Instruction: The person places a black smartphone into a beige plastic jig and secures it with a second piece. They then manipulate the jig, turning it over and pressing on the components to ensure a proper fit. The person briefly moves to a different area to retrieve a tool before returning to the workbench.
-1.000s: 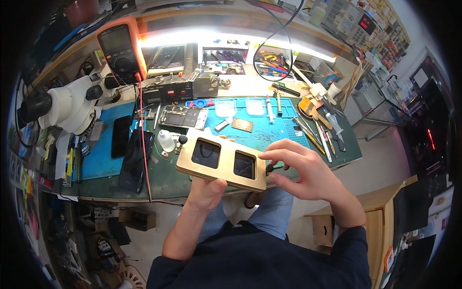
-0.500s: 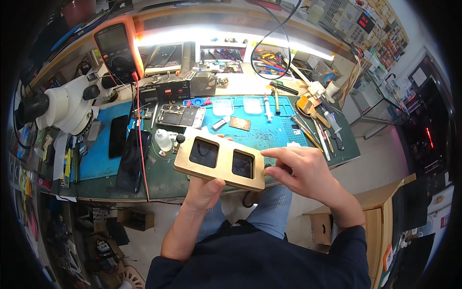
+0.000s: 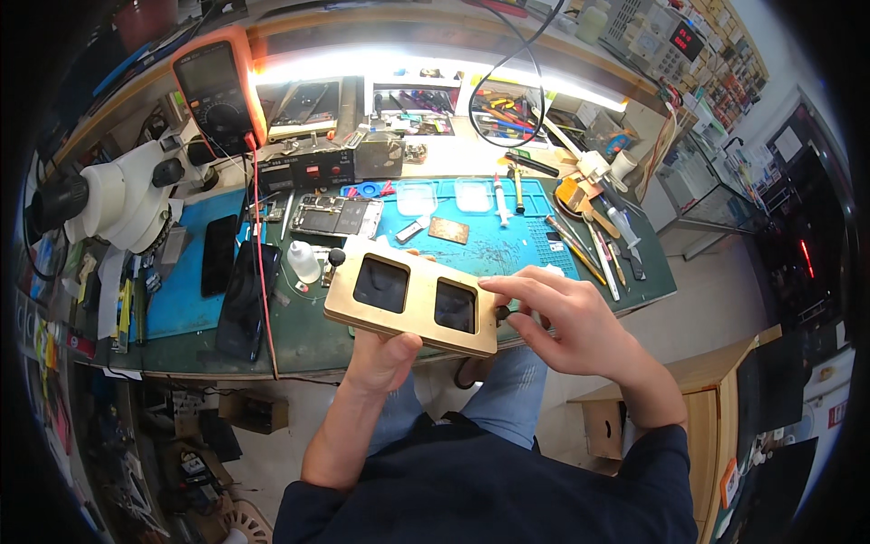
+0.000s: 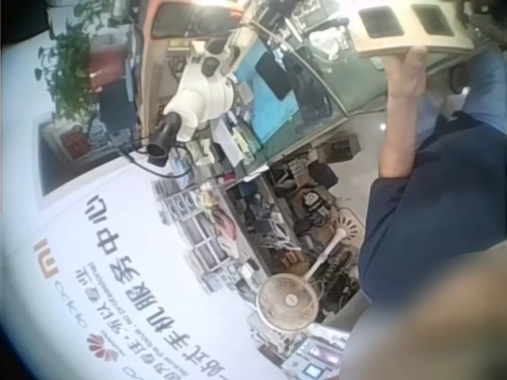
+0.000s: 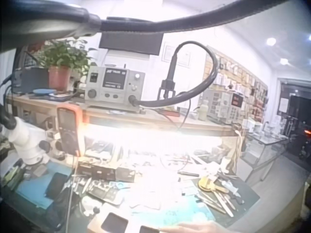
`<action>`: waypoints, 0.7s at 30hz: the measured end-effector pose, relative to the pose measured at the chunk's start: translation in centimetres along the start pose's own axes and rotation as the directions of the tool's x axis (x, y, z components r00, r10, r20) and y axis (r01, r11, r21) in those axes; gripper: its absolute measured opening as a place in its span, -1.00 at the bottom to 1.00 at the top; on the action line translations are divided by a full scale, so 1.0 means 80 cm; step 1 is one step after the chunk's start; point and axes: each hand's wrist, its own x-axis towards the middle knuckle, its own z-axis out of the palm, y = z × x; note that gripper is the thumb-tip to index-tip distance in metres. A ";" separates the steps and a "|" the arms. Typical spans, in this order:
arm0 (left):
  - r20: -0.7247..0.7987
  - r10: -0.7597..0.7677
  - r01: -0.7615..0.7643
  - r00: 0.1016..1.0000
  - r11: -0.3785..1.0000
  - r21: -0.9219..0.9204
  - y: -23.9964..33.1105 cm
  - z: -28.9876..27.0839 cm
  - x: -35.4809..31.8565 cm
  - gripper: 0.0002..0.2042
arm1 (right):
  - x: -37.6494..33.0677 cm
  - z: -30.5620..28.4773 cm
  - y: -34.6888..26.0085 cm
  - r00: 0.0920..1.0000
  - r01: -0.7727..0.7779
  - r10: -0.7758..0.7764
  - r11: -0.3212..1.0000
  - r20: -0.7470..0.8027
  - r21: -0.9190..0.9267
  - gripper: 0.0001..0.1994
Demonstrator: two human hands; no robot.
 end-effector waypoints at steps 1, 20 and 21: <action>0.002 0.000 0.000 1.000 1.000 -0.002 0.000 0.000 0.000 -0.05 | -0.001 -0.002 0.000 0.998 -0.027 0.029 0.999 0.049 -0.046 -0.59; -0.017 -0.021 0.021 1.000 1.000 -0.001 0.003 0.010 0.002 -0.03 | 0.003 -0.007 0.005 1.000 0.029 -0.029 1.000 0.007 -0.001 -0.64; -0.016 -0.027 0.027 0.999 0.999 -0.039 0.003 0.010 0.003 -0.05 | 0.003 -0.009 0.001 0.999 -0.035 0.036 0.999 0.022 -0.011 -0.64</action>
